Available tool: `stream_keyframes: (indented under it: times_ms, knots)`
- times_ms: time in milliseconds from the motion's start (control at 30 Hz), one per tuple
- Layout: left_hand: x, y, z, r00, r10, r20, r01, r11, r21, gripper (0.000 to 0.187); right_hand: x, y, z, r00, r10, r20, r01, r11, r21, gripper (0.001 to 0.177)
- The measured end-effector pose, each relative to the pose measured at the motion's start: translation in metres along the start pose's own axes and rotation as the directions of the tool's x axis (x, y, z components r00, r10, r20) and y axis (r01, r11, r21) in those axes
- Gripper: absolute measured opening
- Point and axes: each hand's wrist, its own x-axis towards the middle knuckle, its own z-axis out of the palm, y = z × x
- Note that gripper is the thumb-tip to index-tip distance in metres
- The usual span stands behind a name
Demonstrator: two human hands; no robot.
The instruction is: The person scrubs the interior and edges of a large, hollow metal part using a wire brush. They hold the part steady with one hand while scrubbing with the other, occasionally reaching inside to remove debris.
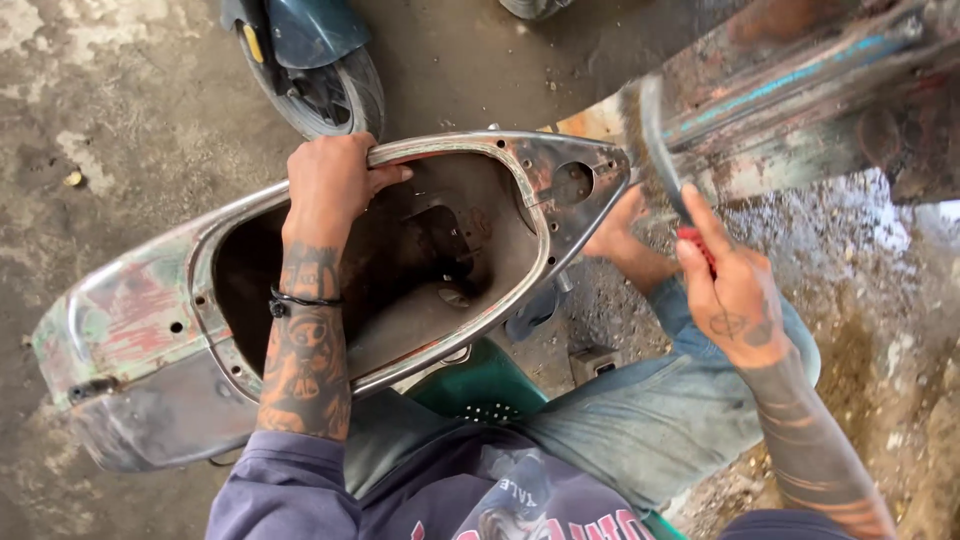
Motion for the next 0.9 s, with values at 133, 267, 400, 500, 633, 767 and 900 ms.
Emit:
stream_keyframes:
  times_ms: [133,267,400,500,633,767,900]
  knots:
    - [-0.005,0.004,-0.004,1.000,0.007,-0.019,-0.007,1.000,0.019,0.053,0.035,0.029,0.008,0.995,0.039,-0.087,-0.014,0.963,0.270,0.053]
    - [-0.005,0.009,-0.010,0.999,0.034,-0.032,-0.035,0.999,-0.012,0.050,0.068,0.102,0.028,0.986,0.043,-0.163,0.095,0.656,0.749,0.039]
    - [-0.007,0.015,-0.014,0.997,0.055,-0.053,-0.055,0.998,0.000,0.045,0.079,0.112,0.069,0.974,0.185,-0.128,0.053,0.361,0.931,0.032]
    - [-0.008,0.017,-0.018,1.000,-0.001,-0.014,0.001,0.998,0.058,0.037,0.073,0.121,0.119,0.928,0.357,-0.101,0.050,0.151,0.987,0.027]
    - [-0.008,0.017,-0.020,1.000,0.017,0.013,-0.018,0.997,0.073,0.033,0.061,0.144,0.152,0.906,0.423,0.011,-0.128,0.250,0.960,0.032]
    - [-0.009,0.013,-0.014,1.000,0.014,0.006,-0.015,0.998,0.059,0.036,0.069,0.121,0.123,0.967,0.179,0.182,-0.248,0.491,0.835,0.056]
    - [-0.010,0.014,-0.016,1.000,0.016,0.017,-0.017,0.997,0.072,0.039,0.055,0.109,0.118,0.803,0.036,0.595,-0.560,0.389,0.732,0.046]
